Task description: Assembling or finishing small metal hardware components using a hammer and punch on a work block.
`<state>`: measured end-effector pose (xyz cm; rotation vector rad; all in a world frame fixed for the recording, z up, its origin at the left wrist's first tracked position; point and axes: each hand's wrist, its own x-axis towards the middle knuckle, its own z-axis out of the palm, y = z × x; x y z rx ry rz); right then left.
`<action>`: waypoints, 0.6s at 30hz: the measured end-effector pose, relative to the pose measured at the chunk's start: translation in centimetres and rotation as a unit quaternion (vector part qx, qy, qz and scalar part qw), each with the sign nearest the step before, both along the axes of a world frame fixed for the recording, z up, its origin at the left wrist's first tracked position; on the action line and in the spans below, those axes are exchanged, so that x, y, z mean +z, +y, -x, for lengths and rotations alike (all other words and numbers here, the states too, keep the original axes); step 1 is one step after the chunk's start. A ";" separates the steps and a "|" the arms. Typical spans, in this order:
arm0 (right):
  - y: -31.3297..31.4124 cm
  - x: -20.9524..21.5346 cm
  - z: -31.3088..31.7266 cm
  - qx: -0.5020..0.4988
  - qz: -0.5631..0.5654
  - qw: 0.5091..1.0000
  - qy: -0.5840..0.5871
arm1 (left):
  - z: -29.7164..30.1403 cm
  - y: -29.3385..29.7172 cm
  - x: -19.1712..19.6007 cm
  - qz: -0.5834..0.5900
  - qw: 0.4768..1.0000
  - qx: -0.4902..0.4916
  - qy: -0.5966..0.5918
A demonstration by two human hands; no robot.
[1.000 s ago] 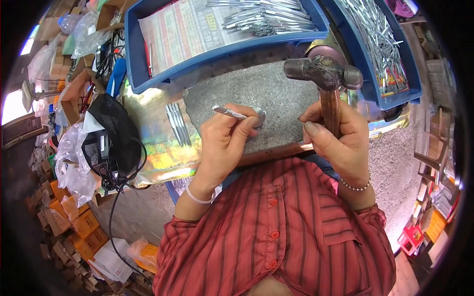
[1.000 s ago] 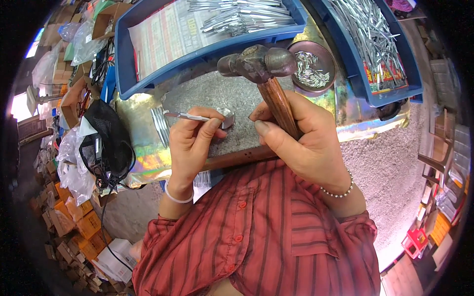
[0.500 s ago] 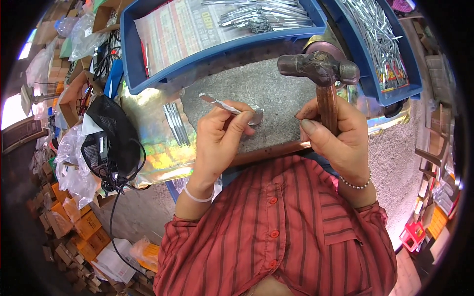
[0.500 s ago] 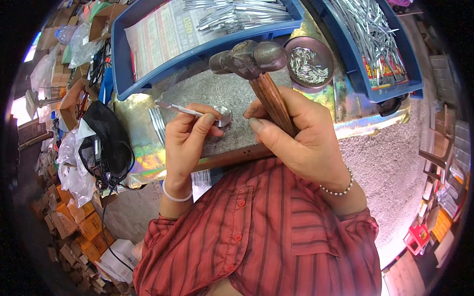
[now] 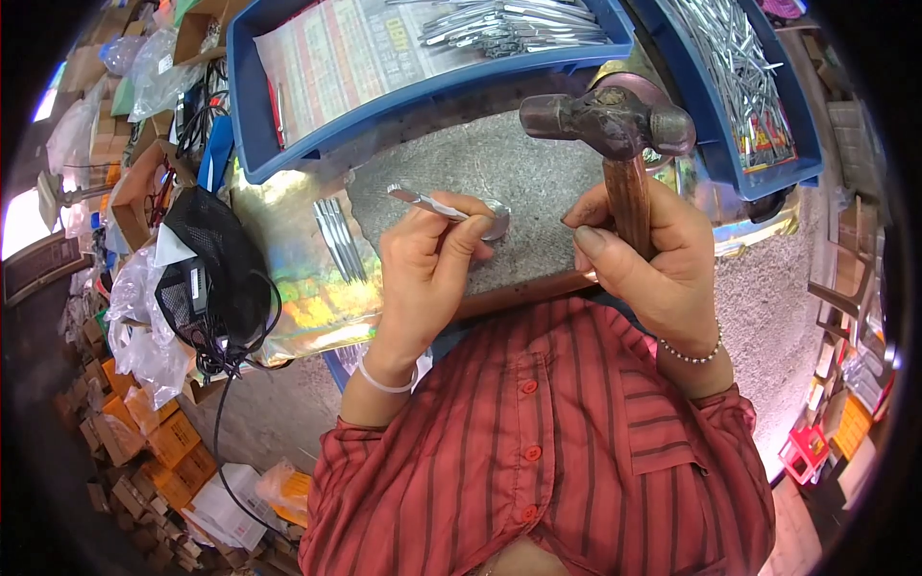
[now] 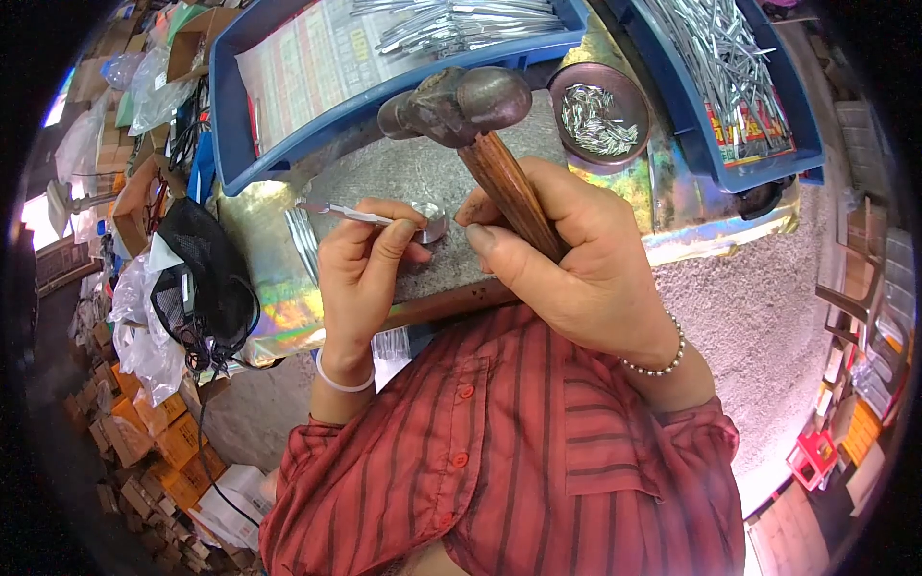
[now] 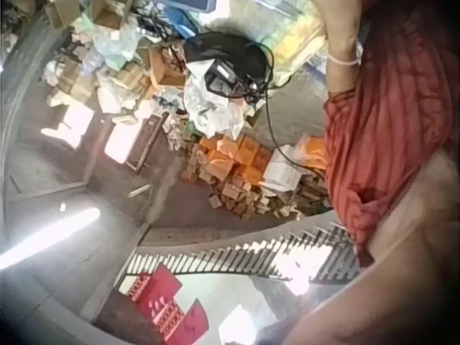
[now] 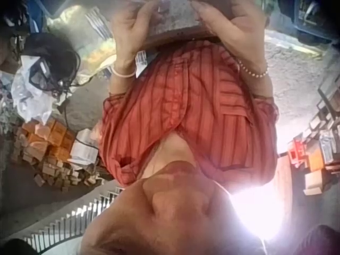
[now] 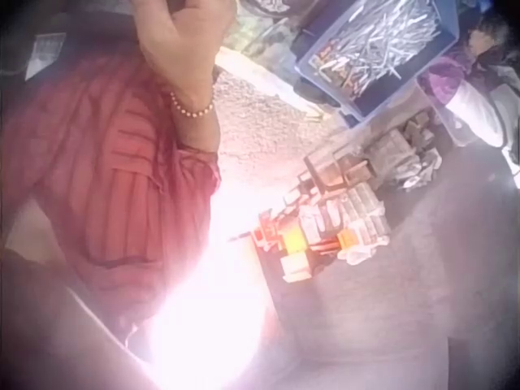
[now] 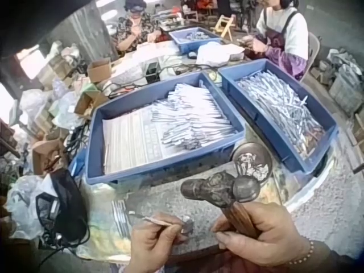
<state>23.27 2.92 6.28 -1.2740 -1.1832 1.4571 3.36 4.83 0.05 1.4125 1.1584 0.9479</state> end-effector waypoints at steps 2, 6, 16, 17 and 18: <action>0.0 0.0 0.0 0.003 0.004 1.000 -0.001 | -0.1 0.0 0.0 -0.011 1.000 0.000 0.016; 0.4 -0.6 0.5 -0.006 -0.061 0.998 -0.003 | -1.0 -0.5 0.3 -0.231 0.956 -0.035 0.175; 2.6 1.3 2.4 0.159 -0.315 0.926 -0.135 | -0.2 -1.0 -1.2 -0.285 0.937 -0.027 0.202; 2.6 1.4 2.5 0.167 -0.331 0.916 -0.151 | -0.1 -1.1 -1.4 -0.276 0.935 -0.034 0.219; 2.5 1.6 2.7 0.166 -0.344 0.908 -0.173 | -0.1 -1.2 -1.3 -0.267 0.934 -0.041 0.235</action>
